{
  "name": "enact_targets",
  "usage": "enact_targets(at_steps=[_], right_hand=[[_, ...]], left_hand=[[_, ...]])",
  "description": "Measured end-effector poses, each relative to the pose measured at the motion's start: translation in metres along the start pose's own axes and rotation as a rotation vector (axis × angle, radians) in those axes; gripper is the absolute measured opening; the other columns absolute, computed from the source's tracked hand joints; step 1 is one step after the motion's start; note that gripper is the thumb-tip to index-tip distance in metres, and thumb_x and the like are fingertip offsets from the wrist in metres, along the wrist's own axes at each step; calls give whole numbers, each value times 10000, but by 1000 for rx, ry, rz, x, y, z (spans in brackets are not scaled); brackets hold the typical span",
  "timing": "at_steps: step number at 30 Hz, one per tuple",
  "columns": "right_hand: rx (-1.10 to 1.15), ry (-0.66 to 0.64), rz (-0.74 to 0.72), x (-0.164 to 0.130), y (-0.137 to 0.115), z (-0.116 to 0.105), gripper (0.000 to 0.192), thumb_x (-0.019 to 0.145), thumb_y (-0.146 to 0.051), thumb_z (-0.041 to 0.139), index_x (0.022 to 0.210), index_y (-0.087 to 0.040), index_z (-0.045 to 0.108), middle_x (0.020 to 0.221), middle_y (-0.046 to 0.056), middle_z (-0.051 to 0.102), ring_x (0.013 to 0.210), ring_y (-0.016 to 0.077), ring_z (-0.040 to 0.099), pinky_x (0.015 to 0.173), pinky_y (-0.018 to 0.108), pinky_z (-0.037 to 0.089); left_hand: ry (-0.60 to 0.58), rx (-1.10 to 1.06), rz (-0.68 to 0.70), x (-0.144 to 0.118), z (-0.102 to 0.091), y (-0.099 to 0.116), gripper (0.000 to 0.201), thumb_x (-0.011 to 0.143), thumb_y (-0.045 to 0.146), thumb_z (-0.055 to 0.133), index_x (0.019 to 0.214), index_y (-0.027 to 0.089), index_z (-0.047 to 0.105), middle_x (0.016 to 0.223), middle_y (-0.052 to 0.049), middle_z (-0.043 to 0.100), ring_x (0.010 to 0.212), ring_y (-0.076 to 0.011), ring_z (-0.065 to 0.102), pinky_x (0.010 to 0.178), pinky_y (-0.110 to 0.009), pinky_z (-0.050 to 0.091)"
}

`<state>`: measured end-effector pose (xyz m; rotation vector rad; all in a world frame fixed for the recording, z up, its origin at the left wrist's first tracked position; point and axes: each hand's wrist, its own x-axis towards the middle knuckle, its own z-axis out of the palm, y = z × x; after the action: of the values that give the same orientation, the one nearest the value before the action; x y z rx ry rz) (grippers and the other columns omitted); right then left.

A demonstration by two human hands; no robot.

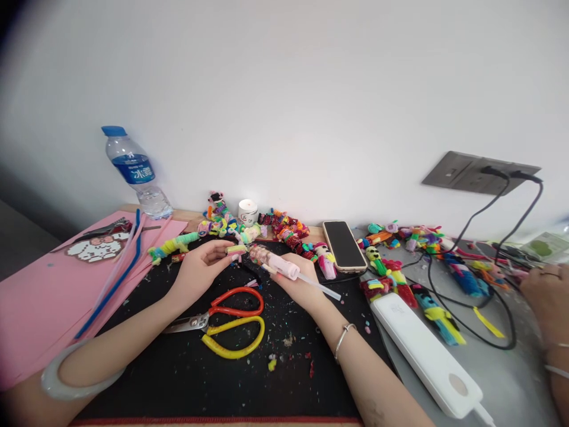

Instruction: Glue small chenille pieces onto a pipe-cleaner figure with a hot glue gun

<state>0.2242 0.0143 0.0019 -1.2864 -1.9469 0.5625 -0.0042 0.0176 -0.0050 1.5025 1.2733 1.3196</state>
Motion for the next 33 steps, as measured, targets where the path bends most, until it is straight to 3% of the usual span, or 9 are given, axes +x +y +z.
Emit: enact_targets(at_steps=[5, 18, 33], right_hand=[[76, -47, -60, -3, -2, 4, 139, 712, -261, 628, 635, -178, 546, 599, -20, 541, 536, 105, 469, 489, 213, 343], [75, -26, -81, -3, -3, 5, 172, 699, -241, 631, 600, -182, 504, 568, -36, 489, 517, 98, 425, 489, 216, 331], [-7, -12, -118, -2, -6, 5, 256, 714, -275, 620, 558, -195, 434, 543, -45, 444, 498, 95, 401, 486, 223, 315]], left_hand=[[-30, 36, 16, -2, 1, -2, 283, 738, 340, 659, 973, 185, 630, 952, -65, 717, 882, -204, 674, 852, -363, 531], [-96, 77, 69, -6, 4, 0, 214, 751, 296, 643, 939, 193, 643, 892, -42, 721, 830, -197, 690, 804, -351, 564], [-97, 103, 74, -6, 4, 1, 212, 746, 300, 641, 929, 194, 646, 889, -44, 726, 819, -206, 695, 801, -371, 566]])
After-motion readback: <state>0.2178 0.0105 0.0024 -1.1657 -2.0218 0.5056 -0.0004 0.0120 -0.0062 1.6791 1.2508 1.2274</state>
